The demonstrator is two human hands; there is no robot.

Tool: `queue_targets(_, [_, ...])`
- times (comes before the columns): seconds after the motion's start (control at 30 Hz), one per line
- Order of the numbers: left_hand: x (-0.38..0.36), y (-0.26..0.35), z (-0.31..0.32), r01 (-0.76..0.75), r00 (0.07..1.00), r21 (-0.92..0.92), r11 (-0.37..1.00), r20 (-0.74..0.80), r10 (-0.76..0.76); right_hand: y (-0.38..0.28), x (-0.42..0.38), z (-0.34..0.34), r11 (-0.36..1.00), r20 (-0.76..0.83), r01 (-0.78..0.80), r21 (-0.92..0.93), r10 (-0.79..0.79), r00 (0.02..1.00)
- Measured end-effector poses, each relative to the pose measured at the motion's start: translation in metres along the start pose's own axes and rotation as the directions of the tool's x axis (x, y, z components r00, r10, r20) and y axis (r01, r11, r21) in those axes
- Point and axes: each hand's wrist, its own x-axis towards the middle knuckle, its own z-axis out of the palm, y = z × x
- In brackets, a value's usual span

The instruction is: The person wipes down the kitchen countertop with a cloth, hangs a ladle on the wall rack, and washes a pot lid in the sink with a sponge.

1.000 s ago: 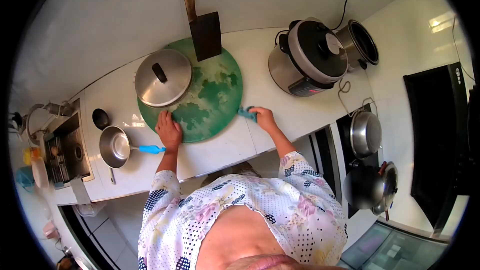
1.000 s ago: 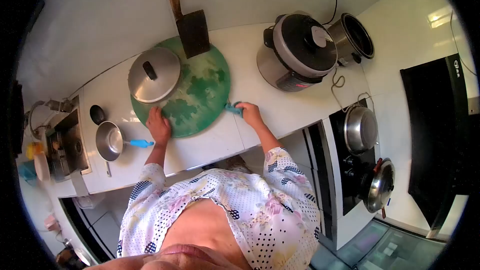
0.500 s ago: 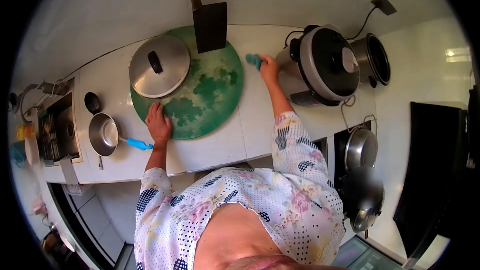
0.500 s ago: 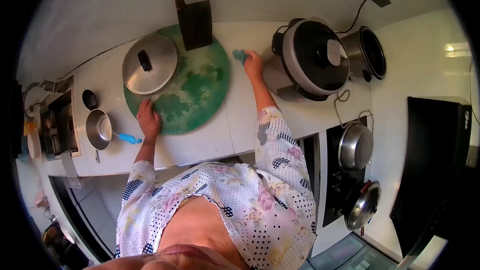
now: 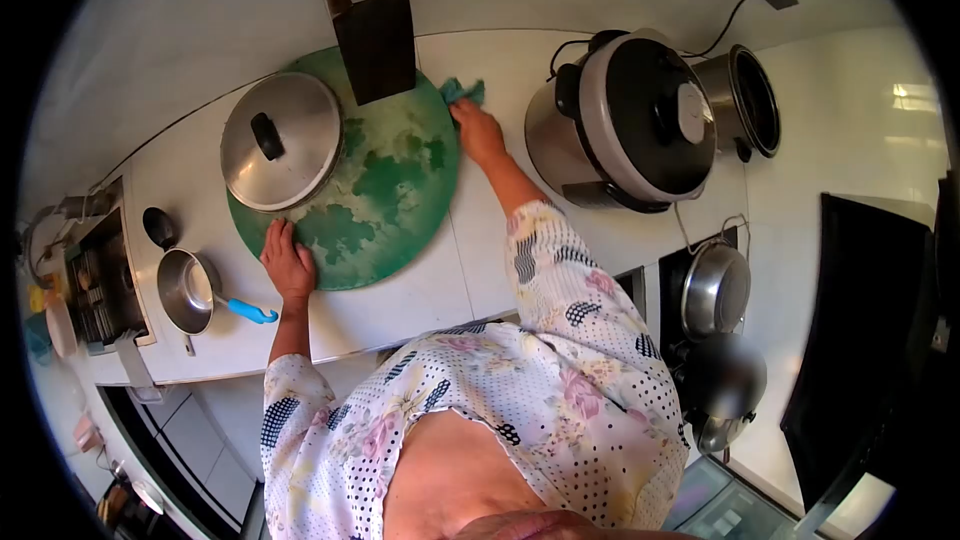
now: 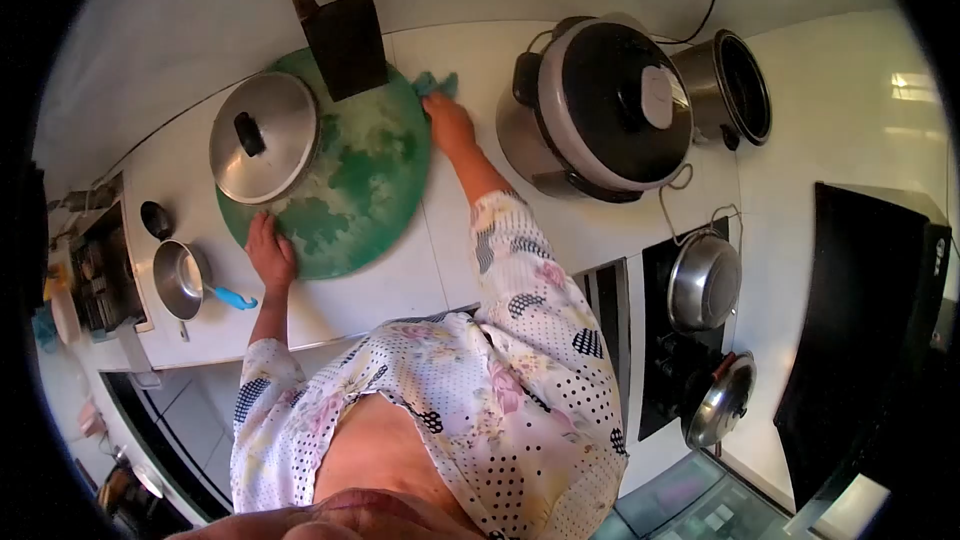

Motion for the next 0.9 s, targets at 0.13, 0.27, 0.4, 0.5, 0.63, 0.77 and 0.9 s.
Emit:
queue_targets(0.13, [-0.003, -0.001, -0.004, -0.009, 1.000, -0.016, 1.000, -0.003, 0.009, -0.037, -0.081, -0.028, 0.997, -0.040, -0.021, -0.070, 0.018, 0.999])
queue_targets(0.27, [-0.004, -0.002, -0.004, -0.004, 1.000, -0.046, 0.999, -0.023, 0.003, -0.070, -0.156, -0.038, 0.990, 0.000, -0.089, -0.109, 0.089, 0.996])
queue_targets(0.4, [-0.005, -0.004, -0.003, -0.003, 0.997, -0.131, 0.991, -0.075, -0.007, -0.091, -0.194, -0.044, 0.948, -0.028, -0.316, 0.035, 0.317, 0.948])
queue_targets(0.5, [-0.003, -0.009, -0.002, -0.073, 0.993, -0.264, 0.962, -0.107, 0.046, -0.109, -0.209, -0.055, 0.848, -0.203, -0.467, 0.251, 0.518, 0.831])
queue_targets(0.63, [-0.031, 0.077, 0.000, -0.033, 0.997, -0.605, 0.796, 0.038, 0.070, -0.139, -0.233, -0.069, 0.578, -0.059, -0.506, 0.640, 0.694, 0.718])
queue_targets(0.77, [-0.073, 0.187, 0.029, 0.552, 0.816, -0.826, 0.112, 0.563, 0.131, -0.149, -0.240, -0.067, 0.354, 0.216, -0.537, 0.766, 0.645, 0.733])
queue_targets(0.9, [-0.064, 0.235, 0.039, 0.596, 0.790, -0.798, 0.087, 0.603, 0.113, -0.131, -0.233, -0.106, 0.574, 0.256, -0.500, 0.648, 0.455, 0.853])
